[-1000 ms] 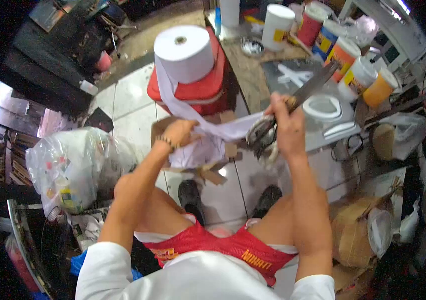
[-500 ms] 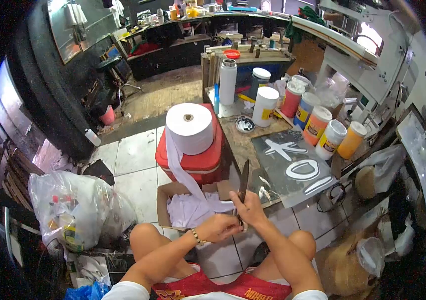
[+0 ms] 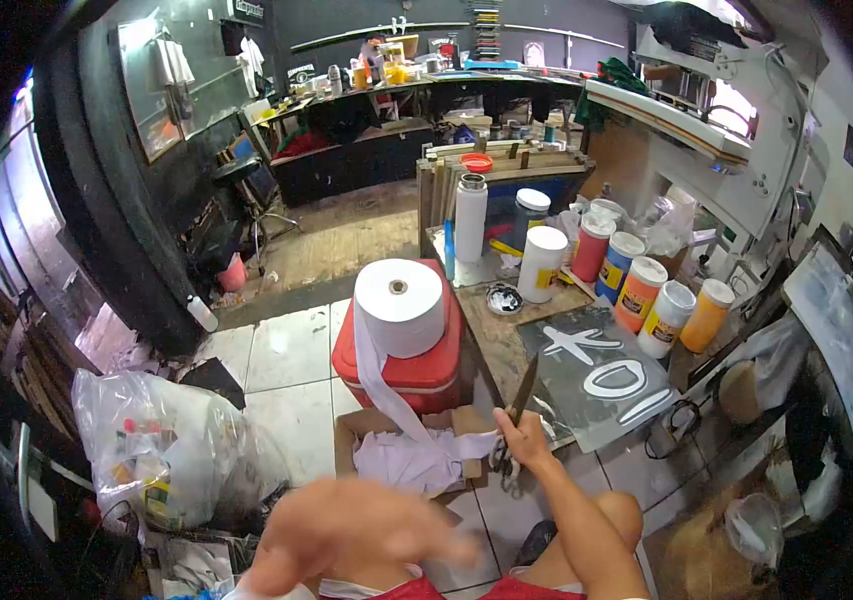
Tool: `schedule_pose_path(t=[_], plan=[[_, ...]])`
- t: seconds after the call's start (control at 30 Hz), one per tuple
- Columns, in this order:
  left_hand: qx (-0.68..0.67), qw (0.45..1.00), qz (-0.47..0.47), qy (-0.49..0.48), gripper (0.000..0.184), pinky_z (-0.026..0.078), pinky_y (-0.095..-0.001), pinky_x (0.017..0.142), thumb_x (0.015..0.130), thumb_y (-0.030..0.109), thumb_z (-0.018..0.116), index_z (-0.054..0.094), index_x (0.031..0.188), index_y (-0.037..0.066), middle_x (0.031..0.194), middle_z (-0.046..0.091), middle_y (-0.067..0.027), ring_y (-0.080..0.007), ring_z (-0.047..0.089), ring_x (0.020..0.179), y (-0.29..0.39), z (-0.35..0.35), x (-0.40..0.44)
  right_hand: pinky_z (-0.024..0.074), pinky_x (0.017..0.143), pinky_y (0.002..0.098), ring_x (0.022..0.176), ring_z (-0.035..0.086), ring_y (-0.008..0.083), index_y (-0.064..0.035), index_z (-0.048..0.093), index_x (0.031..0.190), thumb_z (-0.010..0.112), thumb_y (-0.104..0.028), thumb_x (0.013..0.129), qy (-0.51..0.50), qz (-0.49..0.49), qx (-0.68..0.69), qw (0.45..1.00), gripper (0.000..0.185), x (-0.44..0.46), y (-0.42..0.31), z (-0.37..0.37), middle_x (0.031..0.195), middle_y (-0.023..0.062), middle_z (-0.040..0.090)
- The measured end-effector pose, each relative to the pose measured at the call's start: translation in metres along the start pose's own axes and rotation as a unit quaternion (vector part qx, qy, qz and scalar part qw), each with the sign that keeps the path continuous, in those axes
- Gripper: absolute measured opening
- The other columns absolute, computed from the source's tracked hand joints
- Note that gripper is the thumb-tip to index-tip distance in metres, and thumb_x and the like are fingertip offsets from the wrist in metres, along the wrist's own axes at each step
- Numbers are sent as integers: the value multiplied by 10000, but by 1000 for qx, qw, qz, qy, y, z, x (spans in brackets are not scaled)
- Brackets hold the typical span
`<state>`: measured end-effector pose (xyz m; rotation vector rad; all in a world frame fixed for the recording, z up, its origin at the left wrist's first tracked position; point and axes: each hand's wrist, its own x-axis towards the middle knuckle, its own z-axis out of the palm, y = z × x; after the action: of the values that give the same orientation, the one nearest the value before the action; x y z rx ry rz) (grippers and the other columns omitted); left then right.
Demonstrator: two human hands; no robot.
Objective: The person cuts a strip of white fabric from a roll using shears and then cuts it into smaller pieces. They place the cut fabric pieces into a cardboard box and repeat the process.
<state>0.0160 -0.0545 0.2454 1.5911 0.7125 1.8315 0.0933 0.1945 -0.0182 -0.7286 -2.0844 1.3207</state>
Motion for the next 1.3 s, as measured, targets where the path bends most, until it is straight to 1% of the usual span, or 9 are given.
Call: schedule_pose_path(t=[0.1,0.33,0.43,0.63,0.8,0.9,1.03,1.13,1.3], plan=[[-294,920,197,-169,1128,425,-584,1012,821,808,433,393,1364,-181,1353,359,-480,-482,477,1277,3,11,-10,394,536,331,553,518,126,-1,571,645,590,-316,946,8,3,15,1000,436,1,5,0,556,51,538],[-336,934,97,-69,1093,494,-539,928,861,801,347,533,1215,-216,1216,509,-445,-532,568,1120,5,6,-26,386,524,325,541,508,132,16,573,641,591,-303,948,7,23,10,1000,443,-1,13,10,542,56,526],[-299,886,355,-20,1018,551,-503,809,882,762,390,600,1133,-201,1124,570,-408,-482,637,983,-30,9,-4,387,527,321,542,506,128,9,577,641,596,-305,945,17,2,-21,1000,438,0,11,9,543,47,525],[-295,921,250,-36,745,540,-424,682,890,589,603,673,1045,-136,946,643,-285,-346,658,789,-27,-3,-10,418,563,318,571,523,128,-20,586,654,610,-291,942,25,33,-1,999,397,-2,12,10,570,29,550],[-346,835,187,386,507,361,-309,508,924,350,663,678,553,4,469,533,-93,-164,438,386,10,53,-4,409,571,307,588,522,117,-44,558,638,599,-307,954,-3,33,-15,999,413,-1,13,8,593,28,554],[-379,866,-8,326,432,364,-319,511,891,317,708,695,591,6,493,548,-85,-159,438,397,36,29,-14,394,557,301,572,508,112,-43,563,641,591,-316,958,-4,20,-22,1000,420,-1,12,9,582,19,538],[-402,818,139,387,386,362,-325,513,852,281,752,684,584,12,483,527,-75,-155,412,390,10,44,-5,379,543,300,560,496,107,-39,569,645,584,-315,963,3,11,-8,1000,422,0,17,10,572,11,521],[-338,891,250,174,388,360,-344,520,833,276,767,656,563,21,492,515,-62,-156,405,432,-14,19,1,378,540,307,555,496,112,-24,573,645,589,-309,959,10,9,-38,999,424,-2,9,9,560,25,519],[-357,889,173,227,462,360,-348,516,890,292,685,603,525,21,479,496,-64,-162,396,410,-2,33,-1,375,533,318,538,487,120,-6,569,639,595,-303,951,8,-2,-23,1000,431,-1,10,9,545,36,509]])
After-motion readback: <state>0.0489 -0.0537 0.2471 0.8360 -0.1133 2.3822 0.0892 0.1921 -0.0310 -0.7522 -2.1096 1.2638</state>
